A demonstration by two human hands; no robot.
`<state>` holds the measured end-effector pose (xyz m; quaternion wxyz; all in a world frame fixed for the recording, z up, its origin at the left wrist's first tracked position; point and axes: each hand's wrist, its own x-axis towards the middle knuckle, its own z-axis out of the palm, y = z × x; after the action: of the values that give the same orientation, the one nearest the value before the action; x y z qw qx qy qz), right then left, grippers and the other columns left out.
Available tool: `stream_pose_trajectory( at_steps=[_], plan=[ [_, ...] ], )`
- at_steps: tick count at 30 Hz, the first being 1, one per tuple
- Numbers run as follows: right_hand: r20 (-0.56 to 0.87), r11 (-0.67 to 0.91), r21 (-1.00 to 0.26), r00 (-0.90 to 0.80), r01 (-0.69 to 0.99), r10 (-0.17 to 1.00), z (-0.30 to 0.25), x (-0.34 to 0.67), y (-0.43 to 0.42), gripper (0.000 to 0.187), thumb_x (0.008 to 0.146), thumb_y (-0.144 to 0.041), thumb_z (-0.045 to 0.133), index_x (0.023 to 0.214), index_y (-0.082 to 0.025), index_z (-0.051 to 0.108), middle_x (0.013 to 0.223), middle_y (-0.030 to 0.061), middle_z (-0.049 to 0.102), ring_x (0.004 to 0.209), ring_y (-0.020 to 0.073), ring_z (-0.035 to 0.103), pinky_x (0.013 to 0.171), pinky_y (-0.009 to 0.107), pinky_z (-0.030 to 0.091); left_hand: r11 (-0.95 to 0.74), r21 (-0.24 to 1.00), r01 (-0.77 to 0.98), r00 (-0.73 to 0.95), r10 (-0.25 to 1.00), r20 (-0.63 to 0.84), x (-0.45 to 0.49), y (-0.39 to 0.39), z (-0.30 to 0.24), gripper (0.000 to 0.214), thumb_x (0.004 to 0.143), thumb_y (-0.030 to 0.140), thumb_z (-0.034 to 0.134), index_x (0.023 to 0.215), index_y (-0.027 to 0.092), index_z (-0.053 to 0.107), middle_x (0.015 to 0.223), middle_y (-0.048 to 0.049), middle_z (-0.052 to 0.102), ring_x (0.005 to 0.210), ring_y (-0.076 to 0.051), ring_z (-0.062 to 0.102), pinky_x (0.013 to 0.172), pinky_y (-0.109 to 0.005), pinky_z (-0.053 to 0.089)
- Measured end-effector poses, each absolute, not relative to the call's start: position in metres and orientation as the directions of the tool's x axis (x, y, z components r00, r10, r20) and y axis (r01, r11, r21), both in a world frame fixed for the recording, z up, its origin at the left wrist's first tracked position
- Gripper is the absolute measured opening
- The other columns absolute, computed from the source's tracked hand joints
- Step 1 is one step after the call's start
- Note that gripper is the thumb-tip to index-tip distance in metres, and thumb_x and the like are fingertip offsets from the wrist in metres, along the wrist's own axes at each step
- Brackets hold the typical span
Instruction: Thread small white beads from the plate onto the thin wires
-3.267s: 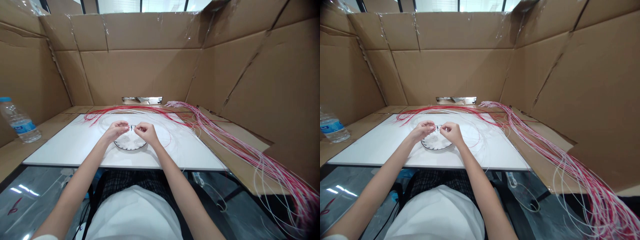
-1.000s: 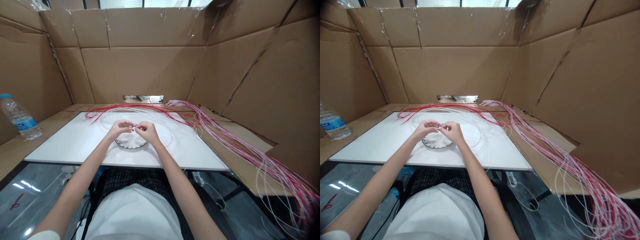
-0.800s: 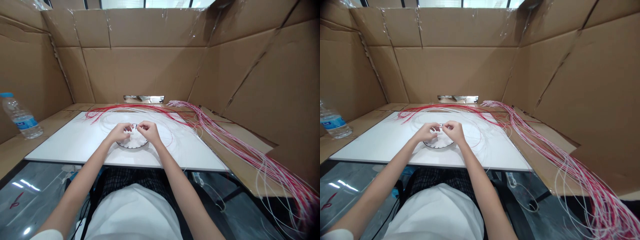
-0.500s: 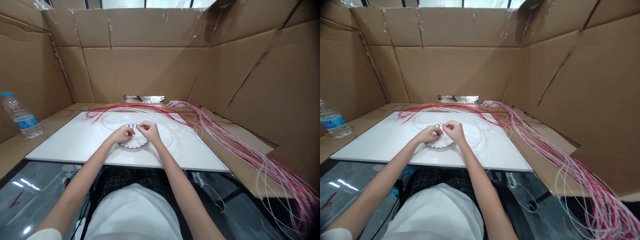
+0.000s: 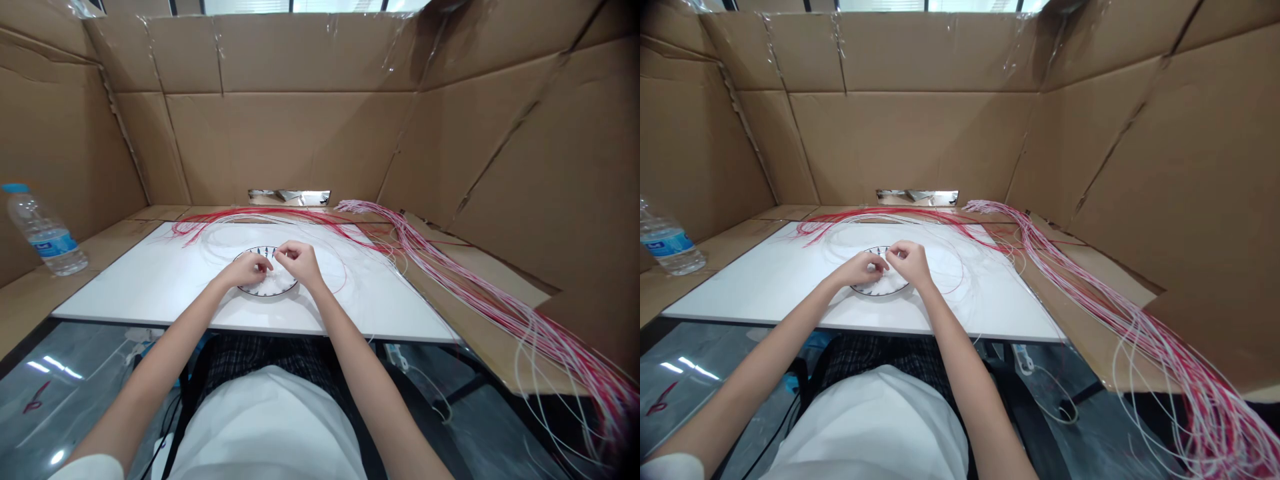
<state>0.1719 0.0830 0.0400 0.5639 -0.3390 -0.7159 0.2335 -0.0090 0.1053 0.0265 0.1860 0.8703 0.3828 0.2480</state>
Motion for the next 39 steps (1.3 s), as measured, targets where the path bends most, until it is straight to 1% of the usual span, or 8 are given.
stream_pose_trajectory(
  at_steps=[6,11,14,17,21,23,27,39],
  plan=[
    [0.647,0.660,-0.719,-0.136,0.220,0.750,0.039,0.172,0.084,0.013,0.068,-0.022,0.055,0.061,-0.015,0.064,0.060,0.0016,0.061,0.054,0.0107,0.048,0.050,0.022,0.035,-0.630,0.562,0.536,0.570,0.761,0.309,-0.008,0.105,0.026,0.026,0.065,0.012,0.055,0.085,0.018,0.071,0.077,-0.0031,0.070,0.074,-0.018,0.062,0.074,-0.028,0.046],
    [0.652,0.663,-0.717,-0.129,0.214,0.747,0.039,0.172,0.085,0.014,0.069,-0.023,0.056,0.060,-0.015,0.064,0.059,0.0016,0.061,0.056,0.0113,0.049,0.051,0.023,0.035,-0.593,0.672,0.445,0.522,0.781,0.344,-0.007,0.106,0.024,0.023,0.063,0.013,0.058,0.082,0.017,0.071,0.071,-0.0020,0.067,0.070,-0.018,0.062,0.072,-0.029,0.047],
    [0.654,0.664,-0.720,-0.121,0.203,0.746,0.040,0.172,0.084,0.015,0.069,-0.025,0.057,0.061,-0.015,0.064,0.058,0.0014,0.060,0.056,0.0114,0.048,0.051,0.023,0.035,-0.541,0.771,0.336,0.451,0.811,0.372,-0.008,0.108,0.026,0.028,0.065,0.018,0.061,0.092,0.015,0.068,0.072,-0.0035,0.067,0.069,-0.018,0.063,0.070,-0.030,0.049],
    [0.655,0.662,-0.725,-0.107,0.192,0.748,0.041,0.172,0.083,0.016,0.070,-0.027,0.057,0.061,-0.015,0.064,0.058,0.0011,0.058,0.054,0.0111,0.047,0.051,0.023,0.035,-0.482,0.847,0.222,0.366,0.847,0.386,-0.010,0.107,0.032,0.038,0.068,0.025,0.064,0.104,0.013,0.061,0.080,-0.0068,0.068,0.073,-0.019,0.066,0.072,-0.032,0.052],
    [0.649,0.653,-0.734,-0.092,0.187,0.756,0.042,0.172,0.082,0.017,0.070,-0.028,0.057,0.061,-0.015,0.063,0.058,0.0009,0.058,0.054,0.0112,0.047,0.050,0.023,0.035,-0.335,0.940,-0.060,0.264,0.903,0.339,-0.012,0.103,0.040,0.044,0.062,0.022,0.075,0.103,0.014,0.061,0.081,-0.0048,0.069,0.074,-0.017,0.067,0.074,-0.030,0.052],
    [0.646,0.650,-0.736,-0.090,0.187,0.758,0.042,0.172,0.082,0.016,0.070,-0.028,0.057,0.061,-0.015,0.063,0.058,0.0009,0.057,0.054,0.0112,0.047,0.050,0.023,0.035,-0.246,0.949,-0.196,0.254,0.922,0.292,-0.013,0.101,0.041,0.047,0.058,0.019,0.079,0.101,0.014,0.062,0.079,-0.0031,0.069,0.071,-0.015,0.067,0.073,-0.029,0.051],
    [0.646,0.649,-0.736,-0.087,0.193,0.759,0.042,0.172,0.081,0.017,0.069,-0.028,0.057,0.060,-0.015,0.062,0.058,0.0009,0.057,0.054,0.0113,0.047,0.051,0.023,0.035,-0.177,0.938,-0.297,0.258,0.931,0.257,-0.014,0.102,0.041,0.048,0.056,0.016,0.080,0.101,0.014,0.063,0.079,-0.0032,0.070,0.071,-0.014,0.067,0.076,-0.029,0.051],
    [0.651,0.648,-0.727,-0.074,0.227,0.755,0.042,0.172,0.082,0.015,0.068,-0.026,0.057,0.059,-0.015,0.062,0.056,0.0002,0.056,0.054,0.0110,0.046,0.051,0.023,0.035,-0.154,0.930,-0.335,0.276,0.927,0.253,-0.015,0.103,0.041,0.045,0.057,0.015,0.080,0.099,0.014,0.063,0.078,-0.0017,0.069,0.071,-0.013,0.068,0.077,-0.028,0.052]
  ],
)
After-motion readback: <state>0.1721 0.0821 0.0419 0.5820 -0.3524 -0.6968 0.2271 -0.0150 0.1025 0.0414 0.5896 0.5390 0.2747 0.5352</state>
